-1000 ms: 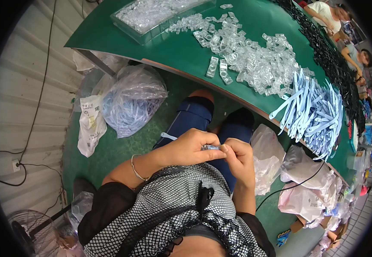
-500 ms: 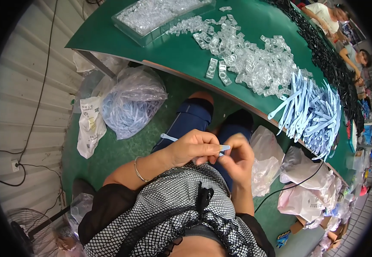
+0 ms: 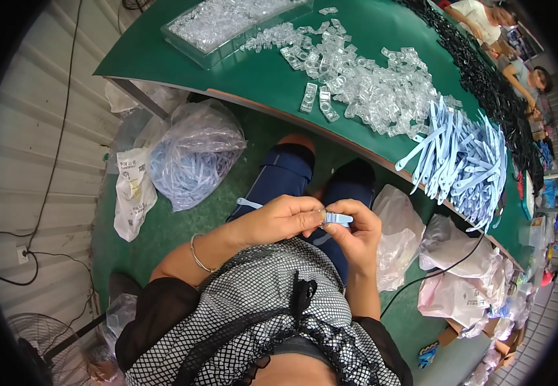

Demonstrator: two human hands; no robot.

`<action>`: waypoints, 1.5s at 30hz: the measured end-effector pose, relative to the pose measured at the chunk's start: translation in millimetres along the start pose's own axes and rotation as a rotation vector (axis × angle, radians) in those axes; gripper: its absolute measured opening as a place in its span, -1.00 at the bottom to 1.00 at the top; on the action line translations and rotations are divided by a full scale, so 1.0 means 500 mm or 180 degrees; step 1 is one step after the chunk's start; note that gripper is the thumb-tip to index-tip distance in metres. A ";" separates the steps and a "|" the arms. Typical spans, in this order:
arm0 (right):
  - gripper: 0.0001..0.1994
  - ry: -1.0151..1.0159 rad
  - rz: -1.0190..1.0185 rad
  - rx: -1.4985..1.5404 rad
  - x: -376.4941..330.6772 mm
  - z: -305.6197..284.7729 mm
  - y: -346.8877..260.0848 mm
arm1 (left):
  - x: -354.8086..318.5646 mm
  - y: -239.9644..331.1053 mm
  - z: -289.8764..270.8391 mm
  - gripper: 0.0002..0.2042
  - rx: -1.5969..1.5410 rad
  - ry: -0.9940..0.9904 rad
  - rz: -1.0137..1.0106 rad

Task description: Assembling small clear plastic clips onto light blue plastic straps at a factory workbench.

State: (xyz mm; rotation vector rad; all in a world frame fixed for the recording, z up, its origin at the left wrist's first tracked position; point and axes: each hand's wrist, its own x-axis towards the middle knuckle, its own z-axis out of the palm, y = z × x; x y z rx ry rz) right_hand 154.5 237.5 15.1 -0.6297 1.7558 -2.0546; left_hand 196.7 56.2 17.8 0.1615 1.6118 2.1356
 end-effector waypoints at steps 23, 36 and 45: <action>-0.78 -0.0102 -0.0624 -0.0885 -0.007 -0.035 -0.012 | -0.016 0.011 0.006 -0.79 -0.0011 0.0021 0.0139; -0.83 -0.0296 0.0024 -0.3810 -0.070 -0.148 0.115 | -0.070 -0.156 -0.154 -0.71 0.2997 0.0914 -0.0493; -0.82 0.2332 -0.0799 -0.4384 0.178 -0.315 -0.073 | -0.016 -0.101 -0.166 -0.77 0.3436 0.1321 0.0362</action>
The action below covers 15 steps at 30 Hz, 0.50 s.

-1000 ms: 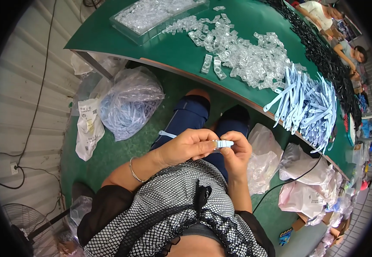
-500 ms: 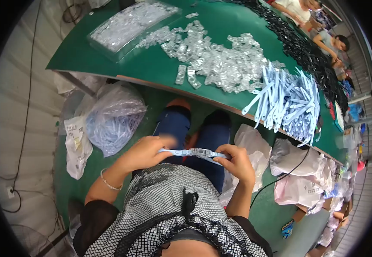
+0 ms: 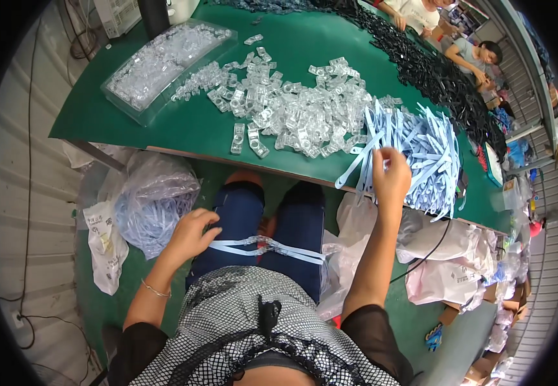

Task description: Assembling small clear plastic clips onto light blue plastic straps at a factory workbench.

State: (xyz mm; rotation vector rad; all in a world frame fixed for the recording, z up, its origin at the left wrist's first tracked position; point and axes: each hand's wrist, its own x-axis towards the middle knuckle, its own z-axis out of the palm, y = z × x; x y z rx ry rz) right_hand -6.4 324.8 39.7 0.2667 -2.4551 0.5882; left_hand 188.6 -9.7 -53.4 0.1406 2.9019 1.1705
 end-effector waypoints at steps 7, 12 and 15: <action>-0.70 -0.0816 0.0511 -0.0946 0.100 0.100 0.083 | 0.164 0.108 -0.076 -0.92 -0.0424 0.1342 0.0493; -0.75 -0.0708 0.0701 0.0001 0.111 0.086 0.131 | 0.260 0.112 -0.086 -0.78 0.0220 0.1488 0.0138; -0.82 -0.0617 0.0856 0.0555 0.123 0.084 0.145 | 0.284 0.092 -0.073 -0.72 0.0456 0.1400 0.0006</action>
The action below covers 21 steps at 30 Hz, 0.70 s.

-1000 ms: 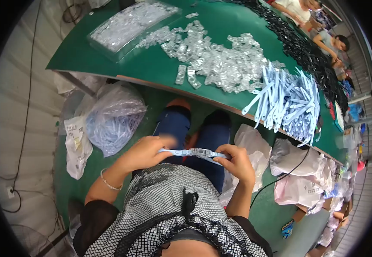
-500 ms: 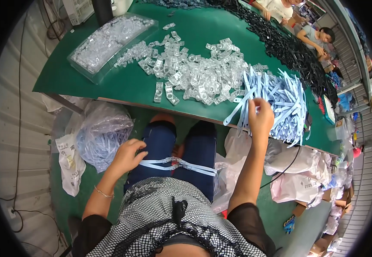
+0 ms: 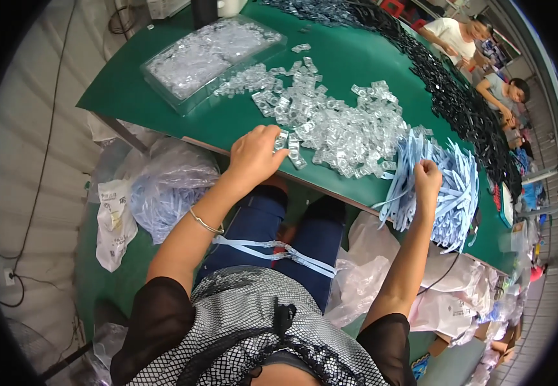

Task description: Assembling small clear plastic clips onto light blue plastic straps at a factory workbench.

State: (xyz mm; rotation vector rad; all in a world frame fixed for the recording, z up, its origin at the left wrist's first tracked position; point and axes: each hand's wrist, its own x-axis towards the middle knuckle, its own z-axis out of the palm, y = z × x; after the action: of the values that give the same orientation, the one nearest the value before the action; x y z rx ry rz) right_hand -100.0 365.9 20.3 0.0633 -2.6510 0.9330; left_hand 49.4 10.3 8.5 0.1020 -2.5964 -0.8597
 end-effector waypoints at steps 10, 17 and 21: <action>-0.77 -0.1025 0.0728 0.3618 -0.129 -0.097 -0.194 | -0.014 -0.017 -0.008 -0.84 -0.1324 -0.0268 -0.0212; -0.77 -0.1869 0.0895 0.3670 -0.296 -0.066 -0.265 | -0.134 0.096 -0.039 -0.86 -0.4653 -0.1591 -0.0804; -0.76 -0.2143 0.0581 0.3632 -0.369 -0.023 -0.280 | -0.171 0.143 -0.042 -0.88 -0.4880 -0.1914 -0.1382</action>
State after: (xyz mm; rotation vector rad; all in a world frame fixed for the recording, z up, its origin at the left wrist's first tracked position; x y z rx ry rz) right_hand 98.7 250.9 53.9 0.4630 -2.2073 2.7358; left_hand 140.1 72.6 35.6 -0.0539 -1.5661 -3.0626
